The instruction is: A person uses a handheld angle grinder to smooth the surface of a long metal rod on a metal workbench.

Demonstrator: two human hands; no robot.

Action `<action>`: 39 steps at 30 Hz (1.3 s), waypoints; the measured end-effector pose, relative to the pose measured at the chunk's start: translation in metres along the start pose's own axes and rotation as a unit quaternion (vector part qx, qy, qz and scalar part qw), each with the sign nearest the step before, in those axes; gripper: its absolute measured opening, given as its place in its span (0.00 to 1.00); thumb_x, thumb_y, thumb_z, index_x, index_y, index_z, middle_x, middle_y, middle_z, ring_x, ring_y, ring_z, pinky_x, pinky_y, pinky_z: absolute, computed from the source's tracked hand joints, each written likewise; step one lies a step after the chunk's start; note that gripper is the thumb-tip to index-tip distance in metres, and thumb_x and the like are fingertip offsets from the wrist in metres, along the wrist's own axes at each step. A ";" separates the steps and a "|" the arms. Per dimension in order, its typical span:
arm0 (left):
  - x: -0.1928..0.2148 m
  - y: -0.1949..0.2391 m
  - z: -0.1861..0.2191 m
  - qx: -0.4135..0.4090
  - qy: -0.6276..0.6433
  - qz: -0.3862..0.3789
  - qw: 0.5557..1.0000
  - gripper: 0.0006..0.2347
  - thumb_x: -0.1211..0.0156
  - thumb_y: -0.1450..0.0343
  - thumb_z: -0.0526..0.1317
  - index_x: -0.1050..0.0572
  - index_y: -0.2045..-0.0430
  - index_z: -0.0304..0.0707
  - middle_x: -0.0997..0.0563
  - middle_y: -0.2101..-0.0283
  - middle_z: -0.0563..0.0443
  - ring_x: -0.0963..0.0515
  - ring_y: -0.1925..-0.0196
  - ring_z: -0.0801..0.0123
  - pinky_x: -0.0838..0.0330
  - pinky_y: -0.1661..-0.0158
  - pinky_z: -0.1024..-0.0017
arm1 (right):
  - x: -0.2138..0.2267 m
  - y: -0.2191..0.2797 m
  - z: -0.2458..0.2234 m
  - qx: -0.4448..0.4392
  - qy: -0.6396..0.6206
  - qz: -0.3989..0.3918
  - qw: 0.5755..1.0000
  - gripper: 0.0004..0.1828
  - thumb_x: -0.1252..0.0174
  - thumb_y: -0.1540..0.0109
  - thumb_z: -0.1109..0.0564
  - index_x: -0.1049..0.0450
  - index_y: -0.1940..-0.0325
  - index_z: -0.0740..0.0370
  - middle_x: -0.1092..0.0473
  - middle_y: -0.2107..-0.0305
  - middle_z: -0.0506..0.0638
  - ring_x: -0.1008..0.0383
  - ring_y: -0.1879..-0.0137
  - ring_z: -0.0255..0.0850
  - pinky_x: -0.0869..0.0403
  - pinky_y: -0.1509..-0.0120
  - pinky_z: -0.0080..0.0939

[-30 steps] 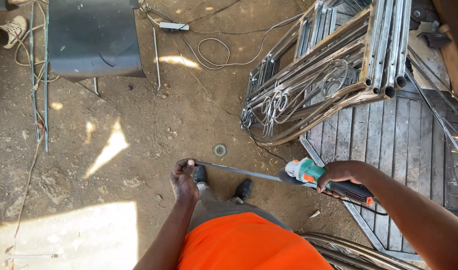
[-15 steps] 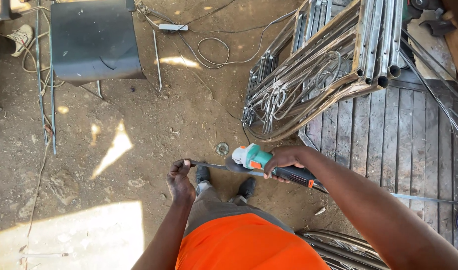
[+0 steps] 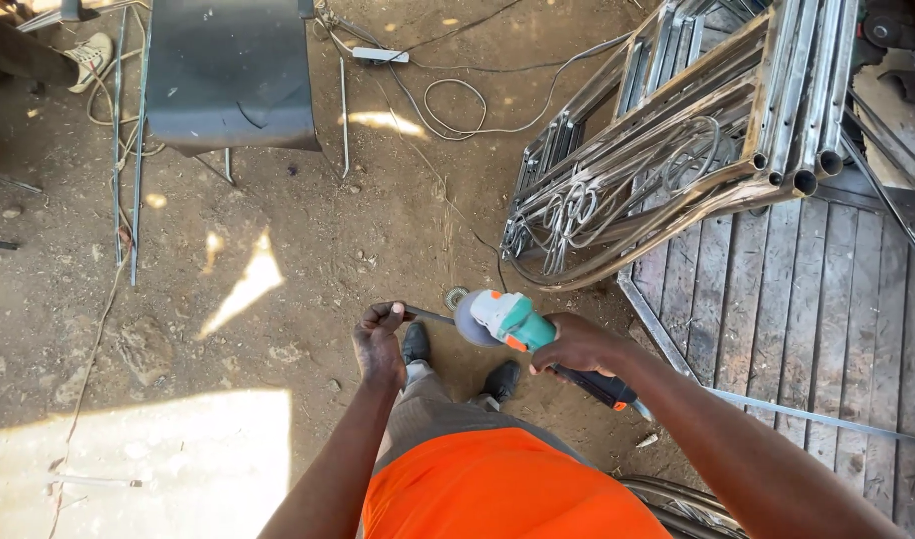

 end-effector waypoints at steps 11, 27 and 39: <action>-0.002 -0.004 0.002 -0.004 -0.009 -0.018 1.000 0.01 0.38 0.26 0.31 0.21 0.67 0.35 0.14 0.64 0.38 0.16 0.61 0.59 0.40 0.42 0.55 | -0.017 0.028 -0.033 0.059 0.060 0.051 0.995 0.34 0.28 0.54 0.56 0.26 0.45 0.70 0.26 0.78 0.56 0.22 0.75 0.44 0.23 0.74 0.43; -0.015 -0.005 0.013 -0.016 0.004 -0.025 1.000 0.01 0.36 0.28 0.30 0.20 0.68 0.31 0.15 0.67 0.36 0.15 0.65 0.57 0.35 0.44 0.58 | -0.015 0.036 -0.041 0.061 0.173 0.090 0.979 0.44 0.26 0.53 0.45 0.30 0.37 0.66 0.22 0.65 0.62 0.16 0.64 0.51 0.19 0.57 0.52; -0.009 -0.002 0.002 -0.020 0.001 -0.023 1.000 0.01 0.36 0.28 0.31 0.19 0.68 0.33 0.14 0.68 0.37 0.15 0.64 0.59 0.35 0.44 0.61 | 0.019 0.067 0.019 -0.001 0.237 0.120 0.964 0.44 0.29 0.52 0.43 0.30 0.35 0.59 0.22 0.53 0.64 0.17 0.53 0.60 0.23 0.43 0.61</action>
Point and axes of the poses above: each hand's wrist, its own y-axis away from the middle knuckle, its own x-axis out of the back of the hand, z = x × y, the point moved 9 cm from there along -y, towards the middle knuckle
